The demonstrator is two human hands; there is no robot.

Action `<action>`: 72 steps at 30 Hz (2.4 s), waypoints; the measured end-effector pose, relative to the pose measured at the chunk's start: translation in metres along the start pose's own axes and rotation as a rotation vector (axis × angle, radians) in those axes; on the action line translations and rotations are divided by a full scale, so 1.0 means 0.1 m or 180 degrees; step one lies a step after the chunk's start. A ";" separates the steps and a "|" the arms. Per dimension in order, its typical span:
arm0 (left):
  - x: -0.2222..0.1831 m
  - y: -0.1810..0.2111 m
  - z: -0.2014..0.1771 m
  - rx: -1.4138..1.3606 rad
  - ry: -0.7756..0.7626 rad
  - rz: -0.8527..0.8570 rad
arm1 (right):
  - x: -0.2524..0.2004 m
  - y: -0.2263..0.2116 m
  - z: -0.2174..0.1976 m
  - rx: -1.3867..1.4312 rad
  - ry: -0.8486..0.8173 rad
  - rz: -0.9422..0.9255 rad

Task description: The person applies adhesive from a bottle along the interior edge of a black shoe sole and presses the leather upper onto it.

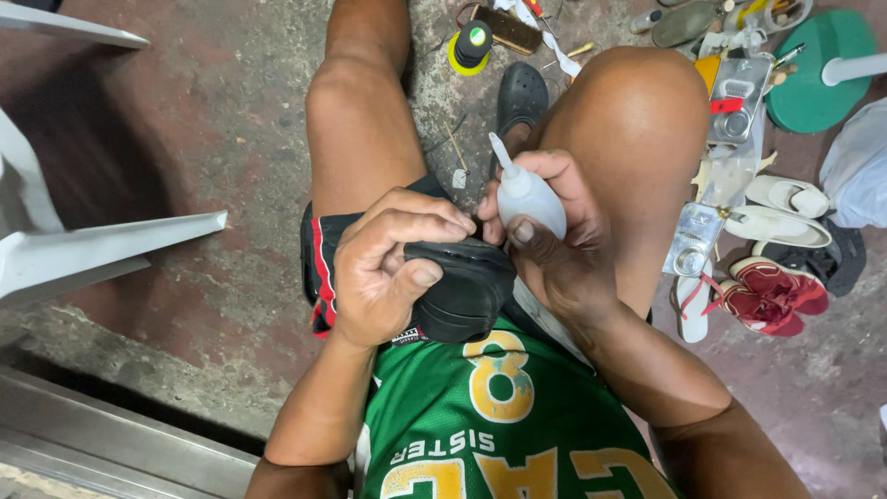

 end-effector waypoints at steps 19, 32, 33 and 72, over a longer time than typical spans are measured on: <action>-0.13 -0.31 0.02 -0.0617 0.0016 -0.0658 | 0.00 -0.02 0.01 -0.0034 -0.0022 -0.0022; -0.18 0.00 0.17 0.1653 0.0479 -0.0423 | 0.03 0.01 -0.03 -0.0066 0.0217 0.0170; -0.18 0.00 0.17 0.1663 0.0472 -0.0538 | 0.04 0.01 -0.02 -0.0150 0.0229 0.0163; 0.15 -0.21 -0.03 0.1740 0.0111 -0.0749 | 0.20 -0.15 0.01 -0.1951 -0.0054 -0.0359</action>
Point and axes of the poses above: each hand's wrist, its own x-axis towards the middle knuckle, its own z-axis out of the palm, y = z × x, the point moved 7 cm from there along x, towards the middle knuckle, and after that the axes turned 6 degrees about x, right-handed, at the moved point
